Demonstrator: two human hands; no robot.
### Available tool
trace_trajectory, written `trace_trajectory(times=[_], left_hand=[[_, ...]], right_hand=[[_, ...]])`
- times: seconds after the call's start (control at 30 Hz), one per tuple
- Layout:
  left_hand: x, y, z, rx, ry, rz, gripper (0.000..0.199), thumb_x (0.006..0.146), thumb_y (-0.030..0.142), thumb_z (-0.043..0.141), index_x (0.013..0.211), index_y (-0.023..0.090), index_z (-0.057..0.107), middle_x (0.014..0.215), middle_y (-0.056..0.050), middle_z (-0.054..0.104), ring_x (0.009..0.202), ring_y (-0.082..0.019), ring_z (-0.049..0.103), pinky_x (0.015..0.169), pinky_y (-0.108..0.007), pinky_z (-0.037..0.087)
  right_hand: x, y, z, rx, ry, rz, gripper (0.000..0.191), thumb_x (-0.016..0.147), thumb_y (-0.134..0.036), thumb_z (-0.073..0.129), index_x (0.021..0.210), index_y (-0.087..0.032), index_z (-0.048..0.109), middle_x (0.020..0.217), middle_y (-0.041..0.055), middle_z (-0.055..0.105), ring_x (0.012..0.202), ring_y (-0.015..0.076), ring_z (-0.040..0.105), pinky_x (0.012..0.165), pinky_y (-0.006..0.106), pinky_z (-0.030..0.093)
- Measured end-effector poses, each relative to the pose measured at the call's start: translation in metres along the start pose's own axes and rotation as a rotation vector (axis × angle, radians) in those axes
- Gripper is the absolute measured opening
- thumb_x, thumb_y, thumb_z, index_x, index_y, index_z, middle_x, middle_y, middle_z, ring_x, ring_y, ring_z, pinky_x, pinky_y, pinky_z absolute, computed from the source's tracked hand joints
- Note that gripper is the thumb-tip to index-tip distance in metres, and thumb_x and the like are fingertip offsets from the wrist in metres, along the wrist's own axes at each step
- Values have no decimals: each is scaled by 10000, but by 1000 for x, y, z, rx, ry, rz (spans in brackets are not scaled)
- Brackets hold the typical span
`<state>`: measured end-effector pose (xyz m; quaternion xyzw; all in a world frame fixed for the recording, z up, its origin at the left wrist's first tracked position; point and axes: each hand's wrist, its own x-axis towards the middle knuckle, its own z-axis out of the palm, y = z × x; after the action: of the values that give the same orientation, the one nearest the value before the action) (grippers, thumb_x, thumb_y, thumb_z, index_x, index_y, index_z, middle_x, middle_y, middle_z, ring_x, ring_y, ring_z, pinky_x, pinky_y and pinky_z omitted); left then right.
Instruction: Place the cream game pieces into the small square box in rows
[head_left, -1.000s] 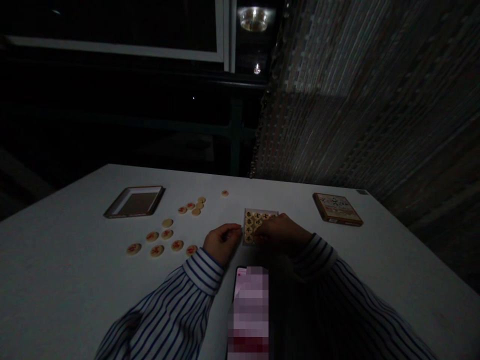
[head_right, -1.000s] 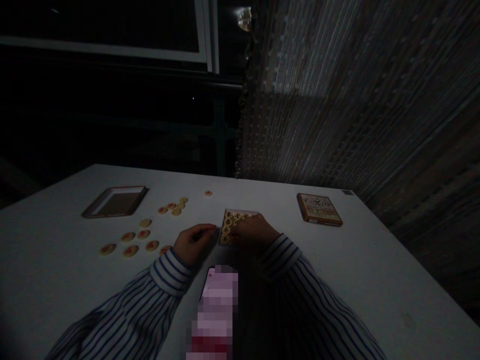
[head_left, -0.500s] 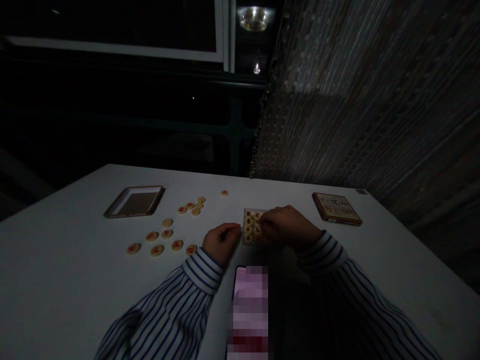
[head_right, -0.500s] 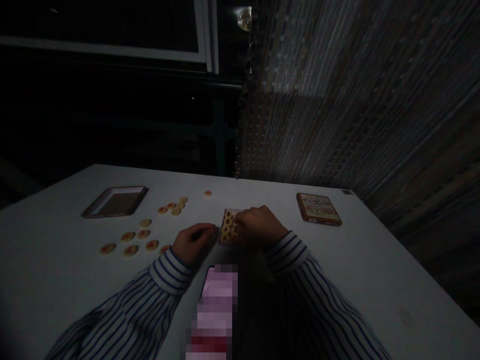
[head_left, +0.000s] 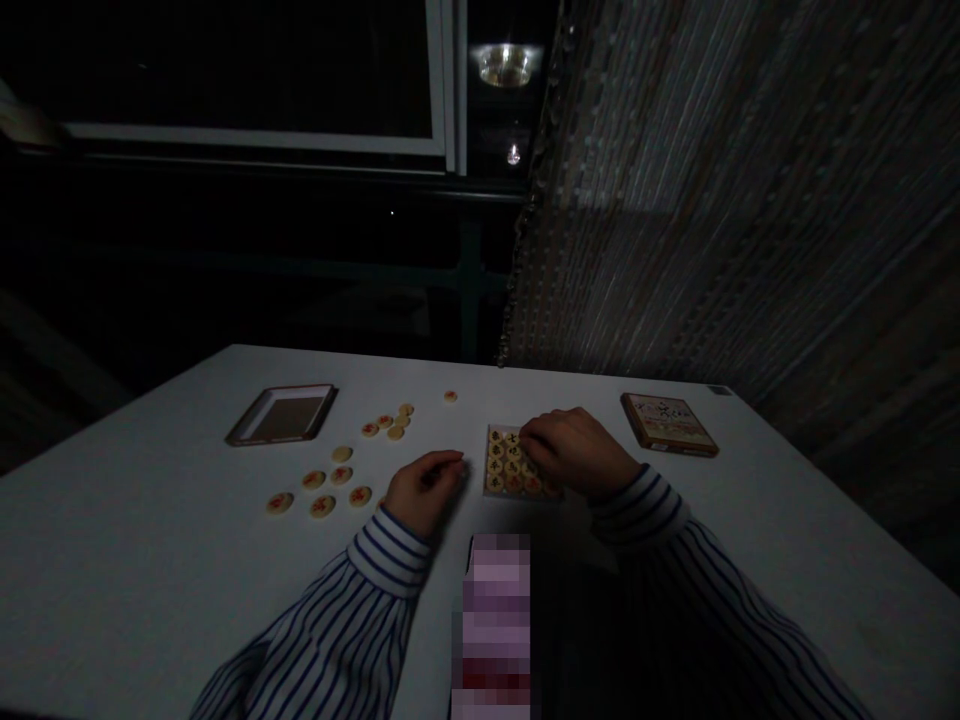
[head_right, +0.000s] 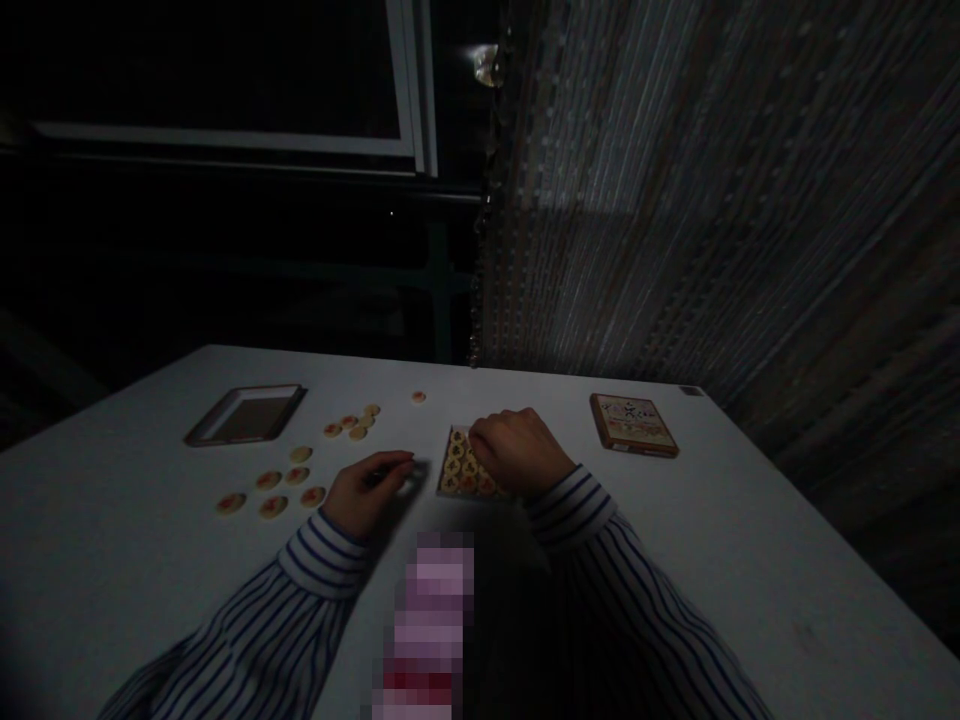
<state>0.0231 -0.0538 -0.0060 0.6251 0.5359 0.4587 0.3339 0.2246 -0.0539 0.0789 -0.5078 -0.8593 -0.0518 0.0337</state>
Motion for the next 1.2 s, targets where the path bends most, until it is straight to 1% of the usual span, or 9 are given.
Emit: trace_trajectory(times=[0.17, 0.23, 0.3, 0.4, 0.57, 0.67, 0.87, 1.07, 1.2], left_hand=[[-10, 7, -35, 139, 46, 34, 281, 659, 369, 525, 814, 160, 631, 751, -46, 653, 662, -146, 581, 647, -257, 457], [-13, 9, -52, 205, 31, 40, 299, 658, 386, 522, 833, 167, 625, 752, -44, 647, 614, -140, 572, 589, -246, 455], [-16, 7, -69, 253, 93, 33, 326, 665, 414, 501, 848, 171, 618, 698, -36, 636, 558, -135, 562, 541, -243, 449], [-18, 1, -92, 326, 171, 53, 356, 657, 449, 489, 846, 175, 614, 776, -43, 638, 630, -152, 571, 581, -261, 457], [-21, -13, -117, 457, 198, 86, 343, 682, 448, 463, 848, 186, 612, 812, -40, 648, 719, -166, 578, 670, -286, 458], [-22, -21, -124, 529, 164, 141, 311, 695, 413, 467, 847, 188, 618, 847, -43, 650, 781, -173, 577, 733, -302, 449], [-22, -38, -126, 701, -52, 278, 308, 697, 352, 484, 919, 174, 601, 966, -79, 623, 889, -201, 558, 821, -363, 413], [-20, -42, -116, 851, -86, 239, 316, 680, 271, 509, 973, 170, 569, 963, -67, 624, 900, -215, 548, 821, -369, 398], [-20, -34, -112, 940, -87, 157, 317, 672, 243, 521, 983, 197, 560, 974, -55, 619, 925, -251, 520, 730, -388, 419]], right_hand=[[0, -7, -2, 37, 31, -57, 344, 843, -310, 276, 945, -176, 575, 886, 65, 617, 844, 157, 525, 755, 275, 315], [1, -11, -2, 73, 58, -73, 332, 840, -301, 289, 939, -171, 578, 885, 64, 617, 846, 158, 524, 761, 276, 315], [2, -16, -3, 118, 92, -86, 316, 835, -291, 306, 938, -170, 580, 891, 57, 617, 848, 154, 523, 764, 271, 317], [5, -23, -3, 165, 120, -97, 295, 825, -274, 334, 957, -175, 578, 912, 47, 614, 851, 144, 525, 767, 259, 322], [15, -36, -4, 157, 93, -162, 295, 820, -270, 342, 956, -180, 587, 892, 51, 618, 857, 150, 524, 780, 265, 325], [24, -47, -4, 151, 63, -209, 295, 818, -268, 339, 943, -181, 591, 886, 52, 619, 858, 153, 523, 786, 271, 323], [45, -75, 2, 174, -56, -243, 296, 810, -263, 347, 950, -170, 590, 917, 66, 615, 894, 163, 516, 797, 280, 318], [61, -95, 19, 179, -92, -279, 292, 801, -262, 352, 948, -187, 593, 930, 59, 614, 901, 165, 516, 796, 276, 318], [69, -101, 32, 169, -80, -310, 298, 801, -264, 340, 937, -199, 596, 912, 51, 618, 877, 165, 523, 771, 276, 327]])
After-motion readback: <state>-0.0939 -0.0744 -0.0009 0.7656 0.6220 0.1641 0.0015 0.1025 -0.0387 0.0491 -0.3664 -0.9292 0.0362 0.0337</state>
